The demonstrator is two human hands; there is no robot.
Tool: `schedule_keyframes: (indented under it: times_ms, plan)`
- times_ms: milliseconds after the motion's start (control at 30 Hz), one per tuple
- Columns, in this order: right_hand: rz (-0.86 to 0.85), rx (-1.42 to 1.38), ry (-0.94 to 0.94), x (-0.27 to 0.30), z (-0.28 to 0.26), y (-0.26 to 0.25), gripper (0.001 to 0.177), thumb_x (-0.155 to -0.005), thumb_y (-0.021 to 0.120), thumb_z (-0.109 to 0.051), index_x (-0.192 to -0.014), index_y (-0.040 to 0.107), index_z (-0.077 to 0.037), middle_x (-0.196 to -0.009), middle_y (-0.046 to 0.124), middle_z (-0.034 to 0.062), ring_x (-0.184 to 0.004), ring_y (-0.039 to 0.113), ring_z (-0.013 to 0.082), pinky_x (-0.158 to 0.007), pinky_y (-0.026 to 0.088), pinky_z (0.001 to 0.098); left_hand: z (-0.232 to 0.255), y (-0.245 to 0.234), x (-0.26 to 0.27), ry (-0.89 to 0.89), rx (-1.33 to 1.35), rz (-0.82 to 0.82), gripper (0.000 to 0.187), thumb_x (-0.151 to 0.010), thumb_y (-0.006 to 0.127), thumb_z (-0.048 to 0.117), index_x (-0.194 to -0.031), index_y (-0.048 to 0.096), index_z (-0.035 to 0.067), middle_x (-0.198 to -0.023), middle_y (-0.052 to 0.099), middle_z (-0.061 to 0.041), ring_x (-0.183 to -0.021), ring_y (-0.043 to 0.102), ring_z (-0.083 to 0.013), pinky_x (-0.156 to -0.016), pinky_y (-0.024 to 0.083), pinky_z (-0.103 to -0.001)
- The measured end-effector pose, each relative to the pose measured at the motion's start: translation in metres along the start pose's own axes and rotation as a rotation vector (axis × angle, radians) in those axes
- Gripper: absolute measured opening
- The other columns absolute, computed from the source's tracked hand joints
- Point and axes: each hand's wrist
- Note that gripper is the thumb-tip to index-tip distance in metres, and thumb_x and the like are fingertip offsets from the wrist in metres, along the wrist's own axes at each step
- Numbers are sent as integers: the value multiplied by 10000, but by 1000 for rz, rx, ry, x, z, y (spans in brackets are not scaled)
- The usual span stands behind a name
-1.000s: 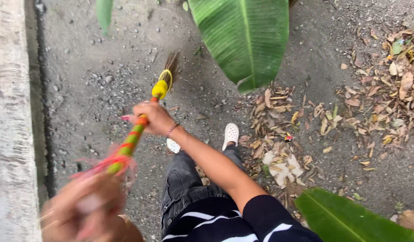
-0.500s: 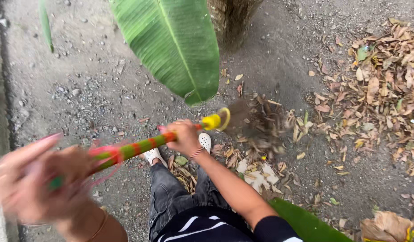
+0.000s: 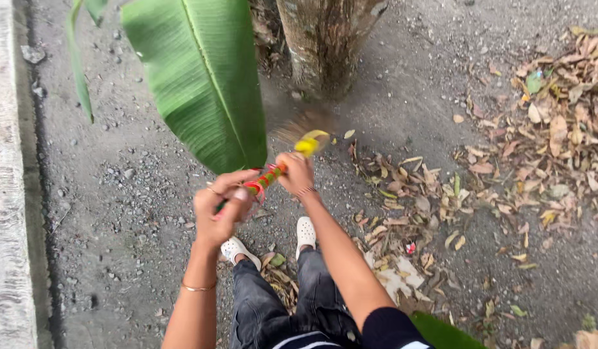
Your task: The person sweeps dry leaves on the ground using a broom by hand.
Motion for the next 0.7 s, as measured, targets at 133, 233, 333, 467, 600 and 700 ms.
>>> schedule_keyframes:
  times_ms: [133,233,333,467,600,700]
  plan:
    - [14,262,229,56,-19,-62,281,-626,806,-124,-774,571,-168,-861,647,10,-950,583,290,-862,401,463,-9,-7,2,164,456,6,358,-1046,411,41,-1289,663,-37,-564,469,29,-502,469,-110,-584,488,-305]
    - [90,211,226,55,-44,-95,314,-528,780,-116,-730,540,-122,-800,607,64,-841,571,316,-829,418,450,14,-1,15,124,501,317,354,-1100,358,47,-1351,586,-56,-573,397,7,-508,438,-124,-633,514,-371]
    - [149,2,12,40,-74,-115,337,-786,809,-169,-671,496,-125,-662,560,50,-681,573,269,-706,403,420,68,-2,41,296,444,286,324,-1121,419,42,-1372,606,-41,-530,441,-9,-461,475,-116,-602,521,-374]
    - [64,-345,-188,1,-109,-97,306,-854,780,-198,-726,517,-111,-680,569,45,-671,600,222,-672,453,370,145,-7,30,575,262,-93,289,-1058,509,86,-1297,651,9,-676,657,-91,-630,682,-239,-764,585,-455]
    - [-80,-670,-168,-4,-89,-58,292,-757,781,-202,-757,517,-77,-763,662,28,-719,654,198,-653,489,344,153,35,13,406,-203,-153,229,-909,654,76,-1110,736,5,-782,731,-135,-586,661,-133,-576,514,-279]
    - [-82,-727,19,35,-38,-32,138,-771,740,-143,-845,646,-75,-816,679,50,-751,643,227,-672,503,354,116,62,-16,217,-128,-301,312,-953,605,48,-1229,714,-46,-671,673,-54,-509,539,-100,-497,414,-256]
Point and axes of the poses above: each hand's wrist, its own x-axis away from the middle knuckle, its own y-axis out of the palm, z = x × y
